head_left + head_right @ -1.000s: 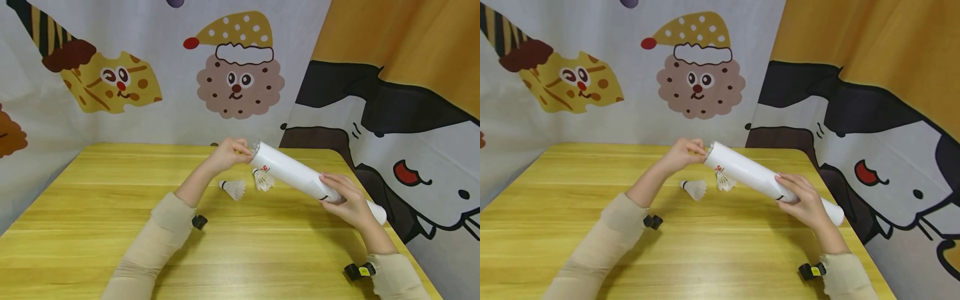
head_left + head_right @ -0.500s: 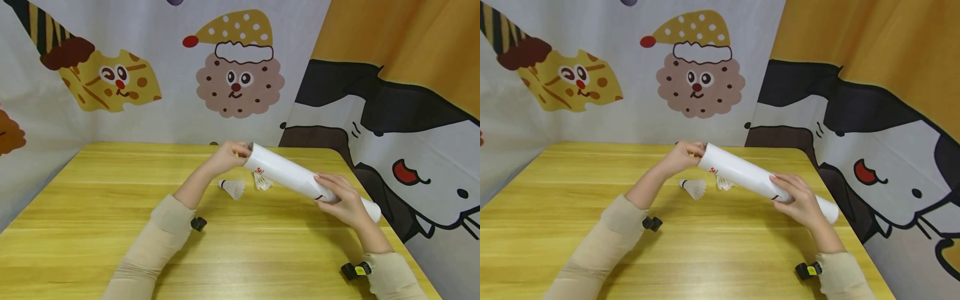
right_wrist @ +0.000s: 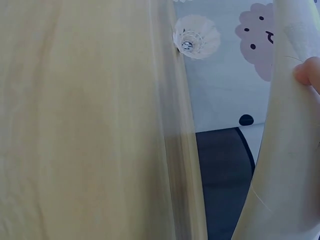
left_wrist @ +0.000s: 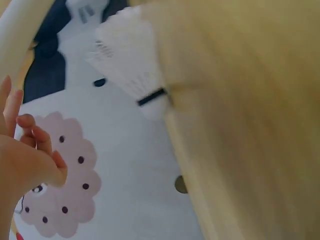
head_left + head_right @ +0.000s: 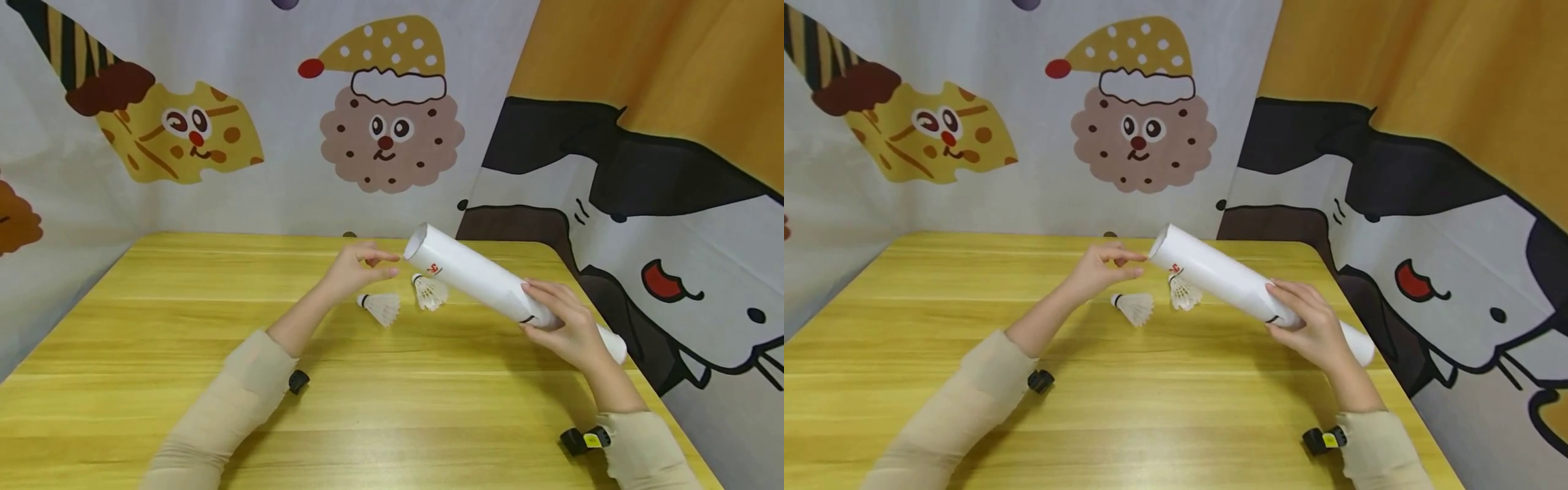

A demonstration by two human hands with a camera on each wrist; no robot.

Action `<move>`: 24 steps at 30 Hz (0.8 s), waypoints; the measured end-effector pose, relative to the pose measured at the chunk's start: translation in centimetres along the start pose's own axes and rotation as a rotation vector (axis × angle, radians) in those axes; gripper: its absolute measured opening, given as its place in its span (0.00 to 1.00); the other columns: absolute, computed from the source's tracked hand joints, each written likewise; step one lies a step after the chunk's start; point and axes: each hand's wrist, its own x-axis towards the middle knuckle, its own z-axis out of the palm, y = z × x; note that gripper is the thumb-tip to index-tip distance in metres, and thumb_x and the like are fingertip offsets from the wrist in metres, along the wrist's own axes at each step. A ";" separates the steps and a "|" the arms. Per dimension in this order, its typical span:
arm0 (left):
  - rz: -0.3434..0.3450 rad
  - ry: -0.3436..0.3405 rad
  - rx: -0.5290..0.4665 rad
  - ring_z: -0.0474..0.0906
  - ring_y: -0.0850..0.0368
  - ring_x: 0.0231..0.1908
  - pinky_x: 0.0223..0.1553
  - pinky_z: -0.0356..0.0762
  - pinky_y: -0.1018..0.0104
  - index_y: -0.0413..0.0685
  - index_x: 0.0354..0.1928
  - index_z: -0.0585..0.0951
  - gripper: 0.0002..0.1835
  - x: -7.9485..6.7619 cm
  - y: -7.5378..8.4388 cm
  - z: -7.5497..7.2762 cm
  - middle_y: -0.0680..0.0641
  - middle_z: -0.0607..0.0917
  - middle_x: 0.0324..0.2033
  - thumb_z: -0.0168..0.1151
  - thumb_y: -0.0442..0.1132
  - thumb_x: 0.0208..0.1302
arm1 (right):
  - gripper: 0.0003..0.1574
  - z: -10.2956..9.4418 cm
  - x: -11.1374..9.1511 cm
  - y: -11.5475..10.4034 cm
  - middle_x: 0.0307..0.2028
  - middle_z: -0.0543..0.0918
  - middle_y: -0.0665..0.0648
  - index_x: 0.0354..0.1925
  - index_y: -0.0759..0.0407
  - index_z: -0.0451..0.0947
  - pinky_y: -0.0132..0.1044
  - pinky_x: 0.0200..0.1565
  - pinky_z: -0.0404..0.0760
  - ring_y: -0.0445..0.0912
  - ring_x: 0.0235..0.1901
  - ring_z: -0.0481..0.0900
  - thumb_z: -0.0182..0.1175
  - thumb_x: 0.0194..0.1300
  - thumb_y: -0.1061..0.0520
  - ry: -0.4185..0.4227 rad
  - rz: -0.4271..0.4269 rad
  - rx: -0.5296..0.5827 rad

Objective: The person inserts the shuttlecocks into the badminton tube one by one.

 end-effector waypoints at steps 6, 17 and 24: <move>0.021 0.010 0.279 0.61 0.55 0.28 0.35 0.55 0.60 0.54 0.39 0.84 0.15 -1.0 -0.5 0.5 0.50 0.69 0.20 0.70 0.47 0.46 | 0.34 0.0 -0.4 0.6 0.48 0.76 0.64 0.48 0.65 0.77 0.26 0.51 0.64 0.51 0.50 0.70 0.61 0.51 0.42 0.006 0.020 -0.003; -0.033 -0.054 0.527 0.63 0.59 0.27 0.37 0.48 0.58 0.58 0.40 0.84 0.21 -2.5 -2.5 1.5 0.57 0.71 0.19 0.71 0.55 0.42 | 0.33 0.1 -0.5 0.9 0.49 0.76 0.63 0.48 0.64 0.77 0.25 0.52 0.64 0.50 0.50 0.70 0.67 0.47 0.46 -0.015 0.039 -0.017; -0.067 -0.069 0.536 0.62 0.58 0.26 0.36 0.48 0.58 0.56 0.41 0.83 0.24 -3.5 -3.4 2.0 0.54 0.72 0.19 0.72 0.55 0.39 | 0.32 0.2 -0.5 0.5 0.49 0.76 0.64 0.48 0.65 0.77 0.26 0.52 0.64 0.51 0.50 0.70 0.69 0.42 0.56 -0.030 0.039 -0.008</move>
